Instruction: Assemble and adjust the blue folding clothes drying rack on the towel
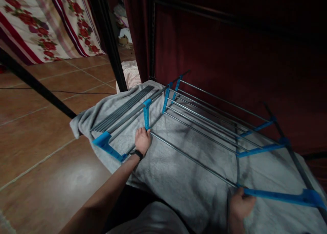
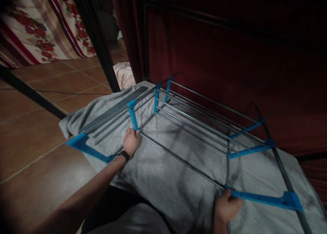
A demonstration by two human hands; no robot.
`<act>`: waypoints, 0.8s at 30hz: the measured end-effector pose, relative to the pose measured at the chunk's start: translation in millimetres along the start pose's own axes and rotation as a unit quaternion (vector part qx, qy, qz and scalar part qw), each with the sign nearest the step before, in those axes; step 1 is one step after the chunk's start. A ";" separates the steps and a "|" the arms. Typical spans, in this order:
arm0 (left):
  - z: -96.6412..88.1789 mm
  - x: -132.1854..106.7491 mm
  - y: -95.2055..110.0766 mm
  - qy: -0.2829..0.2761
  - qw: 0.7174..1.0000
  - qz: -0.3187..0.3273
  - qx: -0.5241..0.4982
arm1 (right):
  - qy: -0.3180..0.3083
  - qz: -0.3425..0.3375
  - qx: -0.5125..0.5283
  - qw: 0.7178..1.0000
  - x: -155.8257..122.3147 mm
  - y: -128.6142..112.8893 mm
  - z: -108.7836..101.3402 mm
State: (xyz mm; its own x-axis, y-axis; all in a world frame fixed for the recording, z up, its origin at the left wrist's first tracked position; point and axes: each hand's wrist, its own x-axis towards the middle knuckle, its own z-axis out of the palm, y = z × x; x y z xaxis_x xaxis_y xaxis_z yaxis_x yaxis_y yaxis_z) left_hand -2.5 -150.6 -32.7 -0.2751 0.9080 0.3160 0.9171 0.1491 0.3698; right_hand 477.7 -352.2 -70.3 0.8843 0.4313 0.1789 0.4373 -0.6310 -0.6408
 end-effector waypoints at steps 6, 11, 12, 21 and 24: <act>0.5 -0.7 1.4 0.000 0.999 0.015 0.046 | 0.019 0.041 0.002 0.999 4.0 -1.1 1.3; 1.9 -1.8 3.7 0.009 0.997 0.009 0.073 | 0.012 0.028 -0.011 0.999 4.1 2.4 0.4; 2.0 -2.0 3.9 0.010 0.997 0.008 0.073 | 0.011 0.027 -0.014 0.999 3.9 2.9 0.3; -1.1 -2.3 3.3 0.012 0.997 0.012 0.071 | 0.032 -0.008 -0.002 0.999 -0.3 2.0 1.7; -2.7 -1.3 2.6 0.003 0.998 0.010 0.056 | 0.037 -0.012 0.003 0.999 -1.7 -0.3 1.9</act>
State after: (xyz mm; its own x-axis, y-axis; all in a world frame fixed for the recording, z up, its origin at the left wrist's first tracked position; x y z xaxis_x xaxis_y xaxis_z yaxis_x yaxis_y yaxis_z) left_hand -0.5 -152.5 -29.8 -0.2577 0.9091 0.3273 0.9486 0.1738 0.2643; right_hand 475.8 -351.5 -71.9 0.8836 0.3974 0.2476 0.4572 -0.6179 -0.6397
